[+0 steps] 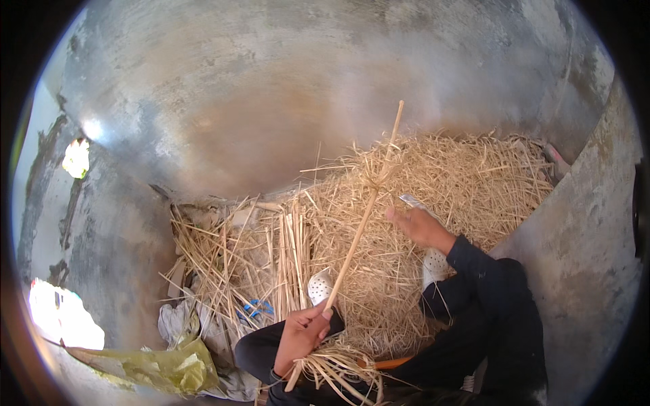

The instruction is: The person sits cross-legged on a floor covered with straw and uses a small knife to peel the outer layer off a long, thin stick. They hold the stick with their left hand and scrape it with the knife in their right hand, creating a pile of shavings.

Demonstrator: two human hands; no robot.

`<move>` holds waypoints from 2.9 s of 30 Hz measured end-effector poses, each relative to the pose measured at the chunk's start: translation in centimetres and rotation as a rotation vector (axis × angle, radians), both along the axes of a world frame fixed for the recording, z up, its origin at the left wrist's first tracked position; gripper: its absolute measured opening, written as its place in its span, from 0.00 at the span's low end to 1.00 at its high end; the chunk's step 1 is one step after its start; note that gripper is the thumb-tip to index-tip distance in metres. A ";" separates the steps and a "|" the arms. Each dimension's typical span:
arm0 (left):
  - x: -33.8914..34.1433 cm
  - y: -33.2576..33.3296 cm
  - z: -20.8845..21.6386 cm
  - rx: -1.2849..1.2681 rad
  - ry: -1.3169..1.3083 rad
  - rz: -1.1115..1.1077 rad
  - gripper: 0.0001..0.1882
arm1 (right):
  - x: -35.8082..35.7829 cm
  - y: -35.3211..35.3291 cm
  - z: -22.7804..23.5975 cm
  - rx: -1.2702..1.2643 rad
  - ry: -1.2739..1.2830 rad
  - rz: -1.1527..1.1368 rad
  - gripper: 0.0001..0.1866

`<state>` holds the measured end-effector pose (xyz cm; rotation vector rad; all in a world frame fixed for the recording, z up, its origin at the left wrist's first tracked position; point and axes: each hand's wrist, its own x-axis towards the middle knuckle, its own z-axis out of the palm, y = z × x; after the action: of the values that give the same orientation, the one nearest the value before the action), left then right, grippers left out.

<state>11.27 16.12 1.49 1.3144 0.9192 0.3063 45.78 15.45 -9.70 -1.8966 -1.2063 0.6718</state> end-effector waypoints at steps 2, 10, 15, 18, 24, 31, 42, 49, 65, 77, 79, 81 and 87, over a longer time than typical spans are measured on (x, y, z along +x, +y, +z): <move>-1.6 1.1 0.4 -0.040 -0.011 0.071 0.18 | -3.7 -0.9 2.8 -0.070 -0.049 0.173 0.45; -1.5 -0.3 0.9 -0.080 -0.217 0.039 0.19 | -11.5 -3.6 7.5 0.184 -0.516 0.248 0.37; -0.4 -1.6 1.6 0.007 -0.183 0.043 0.19 | -9.9 -3.3 9.2 0.189 -0.542 0.200 0.42; -0.1 -2.1 2.3 0.027 -0.119 0.040 0.19 | -11.0 -3.5 9.2 0.262 -0.585 0.248 0.42; 0.4 -1.6 2.4 0.036 -0.166 0.080 0.18 | -6.9 -0.2 8.5 0.194 -0.550 0.100 0.41; -0.2 -2.1 1.9 0.011 -0.143 0.083 0.18 | -5.5 1.4 7.9 0.193 -0.529 0.070 0.46; 0.3 -1.7 1.1 -0.080 -0.141 -0.022 0.18 | -3.4 -1.2 7.8 0.176 -0.564 0.064 0.37; -1.3 -2.2 1.0 -0.015 -0.115 -0.044 0.18 | -3.7 0.5 6.0 0.240 -0.544 0.019 0.42; -1.6 -0.6 -0.9 -0.079 -0.056 -0.018 0.17 | 0.1 1.1 2.6 -0.003 -0.338 -0.172 0.43; -5.2 4.3 2.2 0.246 -0.065 0.040 0.25 | -10.2 -4.2 -14.4 -0.494 -0.336 0.505 0.36; -6.1 4.9 2.9 0.291 -0.072 0.052 0.26 | -12.9 -4.7 -16.2 -0.555 -0.361 0.642 0.35; -6.3 5.2 3.6 0.302 -0.043 0.044 0.26 | -14.3 -5.1 -17.4 -0.549 -0.351 0.666 0.35; -7.8 5.9 3.5 0.180 -0.160 0.027 0.24 | -15.4 -5.9 -15.5 -0.587 -0.308 0.673 0.35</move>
<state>3.48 22.02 5.01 1.4206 0.7880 0.5176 30.38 9.58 -25.17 -2.0981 -2.0603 1.2230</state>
